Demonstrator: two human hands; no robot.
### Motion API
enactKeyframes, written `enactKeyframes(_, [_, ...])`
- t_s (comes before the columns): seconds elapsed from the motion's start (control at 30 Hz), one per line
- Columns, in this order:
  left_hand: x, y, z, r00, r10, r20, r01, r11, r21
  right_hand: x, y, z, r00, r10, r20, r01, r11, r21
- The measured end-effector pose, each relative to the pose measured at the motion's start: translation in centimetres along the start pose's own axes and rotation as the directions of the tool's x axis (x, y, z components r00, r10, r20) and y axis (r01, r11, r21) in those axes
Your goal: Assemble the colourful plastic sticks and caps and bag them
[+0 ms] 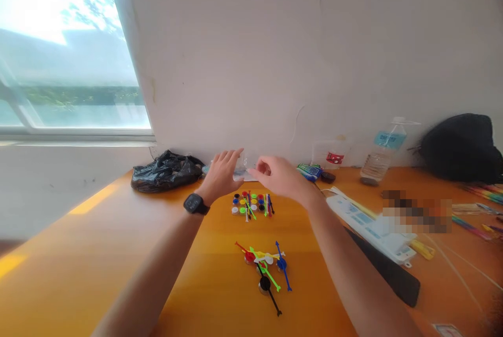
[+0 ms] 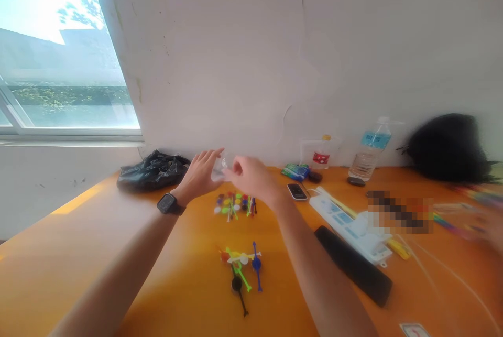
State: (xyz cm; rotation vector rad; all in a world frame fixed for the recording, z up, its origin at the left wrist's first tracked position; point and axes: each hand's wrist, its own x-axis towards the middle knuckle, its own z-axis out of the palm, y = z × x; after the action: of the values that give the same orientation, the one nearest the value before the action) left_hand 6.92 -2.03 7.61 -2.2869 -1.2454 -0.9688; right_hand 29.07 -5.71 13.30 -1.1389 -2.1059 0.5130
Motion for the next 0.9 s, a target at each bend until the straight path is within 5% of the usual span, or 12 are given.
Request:
enactKeyframes(0.1, [-0.5,-2.1,0.3,0.998,-0.07,0.007,0.07,0.997,0.036,0.0,0.0,2.1,0.95,0.01,0.312,0.066,0.97,-0.234])
enactKeyframes(0.17, [-0.7,-2.9,0.3,0.995,-0.096,0.008,0.096,0.994,0.044,0.2,0.3,4.3,0.744,0.084,0.663,0.134,0.953,-0.27])
enactKeyframes(0.23, [-0.7,-3.3,0.2,0.994,-0.107,-0.001,0.107,0.993,0.039,0.4,0.9,6.9,0.459,0.251,0.852,0.123,0.932,-0.341])
enactKeyframes(0.27, [-0.7,-3.3,0.1,0.994,-0.108,-0.006,0.108,0.994,0.034,0.6,1.2,8.1,0.377,0.3,0.876,0.115,0.924,-0.366])
enactKeyframes(0.37, [-0.5,-3.0,-0.3,0.995,-0.102,-0.013,0.102,0.995,0.016,0.8,2.2,11.2,0.265,0.364,0.893,0.179,0.891,-0.417])
enactKeyframes(0.53, [-0.3,-2.6,-0.8,0.995,-0.1,-0.001,0.1,0.995,-0.004,0.8,3.2,12.4,0.181,0.293,0.939,0.113,0.942,-0.316])
enactKeyframes(0.67, [-0.3,-2.7,-1.0,0.995,-0.095,-0.006,0.095,0.995,-0.037,1.1,3.6,11.4,0.245,0.242,0.939,0.006,0.968,-0.251])
enactKeyframes(0.8, [-0.2,-2.7,-1.2,0.996,-0.093,-0.001,0.092,0.994,-0.065,1.8,4.7,10.1,0.232,0.087,0.969,-0.197,0.98,-0.041])
enactKeyframes(0.9, [-0.2,-2.7,-1.2,0.996,-0.083,0.013,0.084,0.991,-0.108,2.2,5.5,9.2,0.27,-0.011,0.963,-0.3,0.949,0.095])
